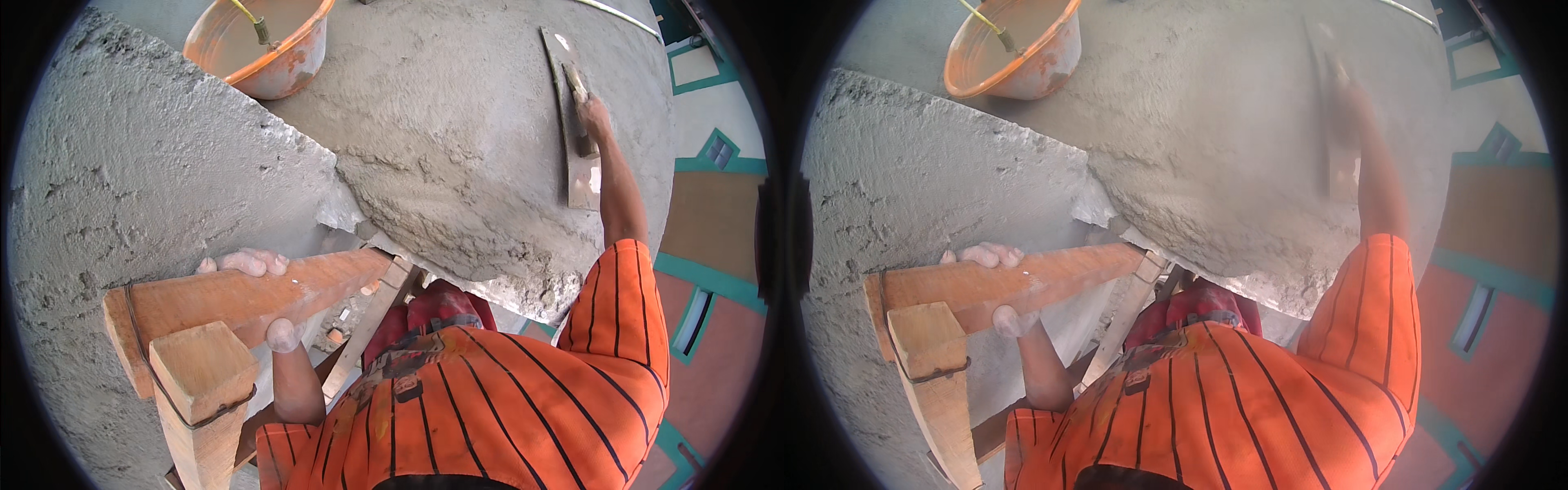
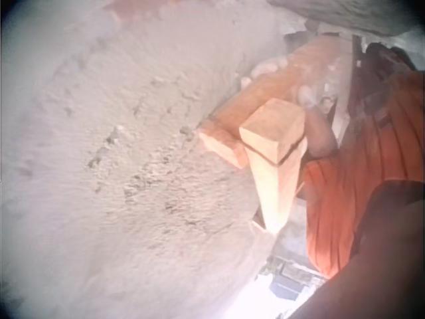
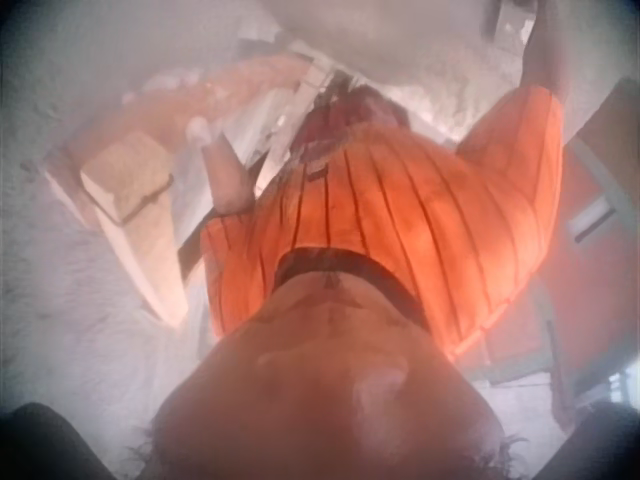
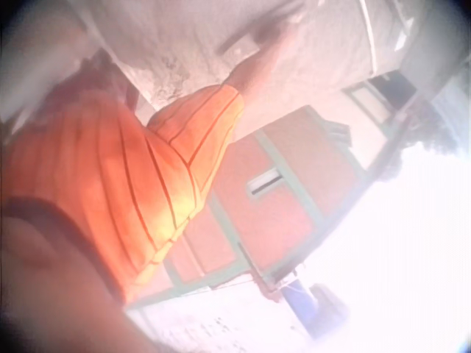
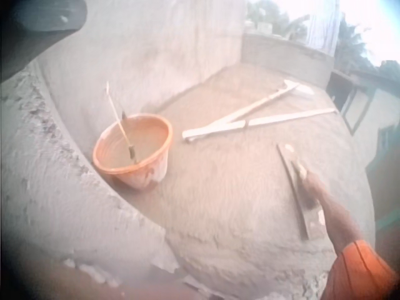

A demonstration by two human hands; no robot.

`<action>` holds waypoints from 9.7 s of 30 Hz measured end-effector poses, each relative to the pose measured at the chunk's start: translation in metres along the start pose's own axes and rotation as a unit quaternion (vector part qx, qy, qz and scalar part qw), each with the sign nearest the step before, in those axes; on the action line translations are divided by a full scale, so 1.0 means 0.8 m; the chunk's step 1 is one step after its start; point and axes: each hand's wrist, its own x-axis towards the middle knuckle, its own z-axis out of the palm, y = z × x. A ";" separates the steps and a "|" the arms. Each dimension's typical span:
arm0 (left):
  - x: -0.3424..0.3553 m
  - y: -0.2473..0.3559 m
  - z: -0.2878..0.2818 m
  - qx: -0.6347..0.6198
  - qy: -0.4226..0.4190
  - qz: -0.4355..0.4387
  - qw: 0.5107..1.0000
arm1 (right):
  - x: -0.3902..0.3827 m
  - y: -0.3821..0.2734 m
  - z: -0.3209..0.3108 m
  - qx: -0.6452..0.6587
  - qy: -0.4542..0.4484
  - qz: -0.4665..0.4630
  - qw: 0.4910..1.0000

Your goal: The person scoops wet concrete from a bucket and spreads it onto a curved concrete surface using a trowel. They repeatedly smooth and level the surface with a wooden float and a trowel, working along the edge and across the face of the structure.

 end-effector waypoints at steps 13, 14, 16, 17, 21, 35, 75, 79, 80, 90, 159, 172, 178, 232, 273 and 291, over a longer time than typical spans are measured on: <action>0.001 0.001 -0.002 0.002 -0.012 -0.019 1.000 | -0.180 -0.260 0.037 0.069 -0.082 -0.325 0.940; 0.000 0.000 -0.002 0.005 -0.012 -0.017 1.000 | -0.200 -0.263 0.030 0.062 -0.105 -0.342 0.932; 0.001 0.001 -0.001 0.021 -0.008 -0.017 1.000 | -0.247 -0.252 0.009 0.047 -0.149 -0.368 0.917; 0.003 0.000 0.001 0.027 -0.010 -0.014 0.999 | -0.263 -0.238 0.012 0.026 -0.133 -0.383 0.914; 0.001 0.003 0.003 0.057 0.009 -0.018 0.998 | -0.322 -0.169 -0.028 0.025 -0.172 -0.341 0.924; 0.005 -0.009 -0.001 0.130 0.031 -0.019 0.991 | -0.315 -0.144 0.003 0.060 -0.142 -0.239 0.959; 0.001 -0.004 0.009 0.138 0.028 -0.026 0.990 | -0.304 -0.279 0.025 0.046 -0.129 -0.325 0.936; 0.008 0.009 0.006 0.178 0.026 -0.025 0.983 | -0.321 -0.243 0.008 0.069 -0.117 -0.360 0.923; 0.004 0.009 0.008 0.172 0.037 -0.029 0.984 | -0.331 -0.219 -0.001 0.069 -0.136 -0.350 0.924; 0.001 -0.003 0.011 0.107 0.038 -0.029 0.993 | -0.295 -0.321 0.027 0.048 -0.156 -0.342 0.925; 0.006 -0.002 -0.006 0.286 -0.014 -0.046 0.957 | -0.377 -0.349 -0.010 0.213 0.008 -0.322 0.922; -0.231 0.298 -0.111 0.535 0.224 0.319 0.749 | -0.523 -0.487 -0.012 0.559 -0.162 -0.338 0.739; -0.249 0.295 -0.180 0.486 0.299 -0.056 0.819 | -0.491 -0.483 0.022 0.526 -0.185 -0.399 0.728; -0.237 0.283 -0.121 0.668 0.409 0.015 0.622 | -0.271 -0.201 0.038 0.047 -0.029 -0.117 0.992; -0.315 -0.153 0.028 -0.065 0.019 -0.630 0.774 | -0.677 -0.276 0.127 0.126 0.072 -0.034 0.989; -0.309 -0.240 0.026 -0.058 0.216 -0.577 0.786 | -0.673 -0.246 0.060 0.258 0.087 -0.140 0.952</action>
